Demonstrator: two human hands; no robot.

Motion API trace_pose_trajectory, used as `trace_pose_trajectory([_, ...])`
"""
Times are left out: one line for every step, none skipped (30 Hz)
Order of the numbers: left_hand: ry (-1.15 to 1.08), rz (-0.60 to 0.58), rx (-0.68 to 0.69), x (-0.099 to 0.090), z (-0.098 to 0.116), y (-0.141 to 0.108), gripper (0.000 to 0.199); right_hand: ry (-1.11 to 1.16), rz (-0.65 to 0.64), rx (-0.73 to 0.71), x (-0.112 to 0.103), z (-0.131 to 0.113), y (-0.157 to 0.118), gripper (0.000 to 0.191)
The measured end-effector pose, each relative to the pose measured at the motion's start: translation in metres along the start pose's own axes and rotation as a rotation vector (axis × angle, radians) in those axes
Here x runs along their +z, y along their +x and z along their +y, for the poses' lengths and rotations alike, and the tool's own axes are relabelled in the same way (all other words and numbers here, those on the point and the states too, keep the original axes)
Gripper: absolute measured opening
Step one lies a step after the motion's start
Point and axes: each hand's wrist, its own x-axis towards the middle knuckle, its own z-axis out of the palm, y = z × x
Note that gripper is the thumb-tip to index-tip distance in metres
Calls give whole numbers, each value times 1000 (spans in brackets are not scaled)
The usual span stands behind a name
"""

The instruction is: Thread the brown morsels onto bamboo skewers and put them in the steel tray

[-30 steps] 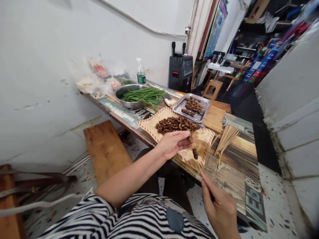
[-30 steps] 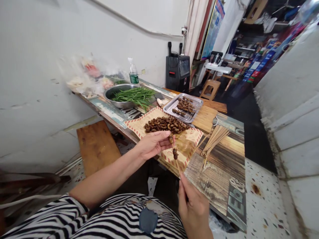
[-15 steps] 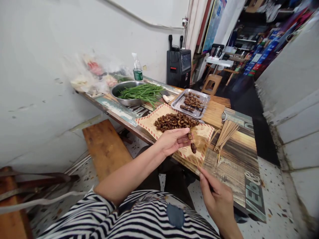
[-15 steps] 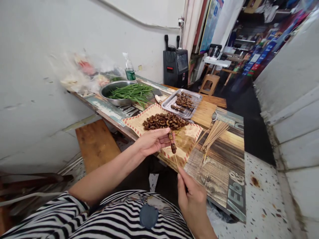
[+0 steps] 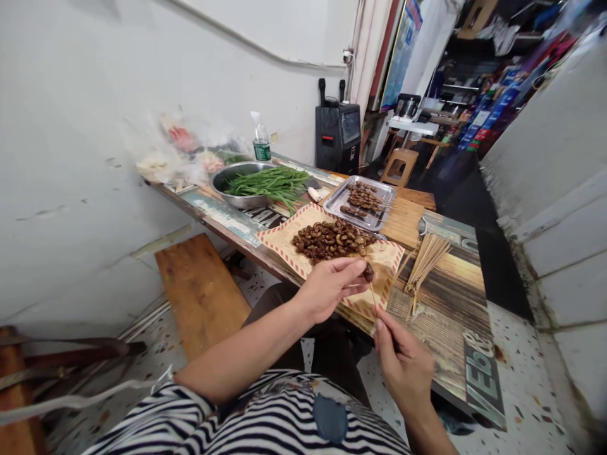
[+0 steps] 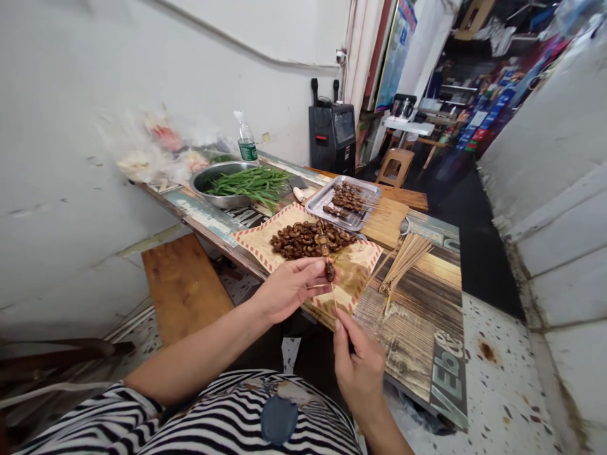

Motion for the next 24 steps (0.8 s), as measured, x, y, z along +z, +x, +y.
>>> trace_pose_trajectory([21,13,19,2,-2,-2,26,0,9,-16,0,0,0,23])
trace_pose_trajectory([33,29,28,3,-3,-3,26,-3,15,-26,1,1,0,22])
trace_pose_trajectory([35,45,26,4,-4,-4,26,-7,17,-31,1,1,-1,22])
trace_pose_trajectory([28,53,20,4,-4,-3,26,-13,17,-32,1,1,-1,21])
trace_pose_trajectory([15,56,12,4,-5,-3,25,-19,15,-28,1,2,-1,21])
trace_pose_trajectory([-2,56,4,4,-5,-1,25,-23,14,-24,1,2,-1,22])
trace_pose_trajectory([-20,57,-3,3,-5,0,25,-26,14,-22,1,2,-2,22])
trace_pose_trajectory([-35,57,-9,3,-5,0,25,-26,15,-22,2,3,-2,22])
trace_pose_trajectory([-46,53,-16,2,-6,1,25,-24,17,-24,2,3,-2,22])
trace_pose_trajectory([-54,46,-24,1,-6,2,25,-23,17,-26,2,3,-2,22])
trace_pose_trajectory([-59,36,-31,1,-6,2,25,-22,18,-28,2,3,-2,22])
trace_pose_trajectory([-61,25,-36,0,-6,2,25,-21,18,-28,2,3,-2,22])
trace_pose_trajectory([-60,17,-39,0,-6,2,25,-21,17,-27,2,3,-2,22])
trace_pose_trajectory([-56,15,-41,0,-6,2,25,-24,17,-26,2,2,-2,22])
trace_pose_trajectory([-49,18,-40,0,-6,2,25,-26,21,-29,2,2,-2,22])
trace_pose_trajectory([-40,25,-38,1,-6,2,25,-30,26,-36,2,2,-2,22])
trace_pose_trajectory([-30,34,-36,1,-6,2,24,-34,33,-44,2,2,-2,21])
trace_pose_trajectory([-22,44,-37,2,-7,1,24,-39,38,-52,1,2,-3,21])
trace_pose_trajectory([-16,53,-38,3,-7,1,25,-43,43,-58,1,2,-4,21])
trace_pose_trajectory([-9,59,-40,4,-8,0,25,-47,44,-58,1,2,-4,21])
trace_pose_trajectory([-1,59,-43,5,-9,0,25,-49,42,-53,1,2,-5,21])
trace_pose_trajectory([7,54,-47,5,-11,-1,25,-49,37,-45,1,3,-5,21])
trace_pose_trajectory([13,46,-53,6,-12,-1,25,-47,35,-37,2,3,-5,21])
trace_pose_trajectory([17,39,-57,7,-14,-2,25,-43,33,-28,1,4,-5,21])
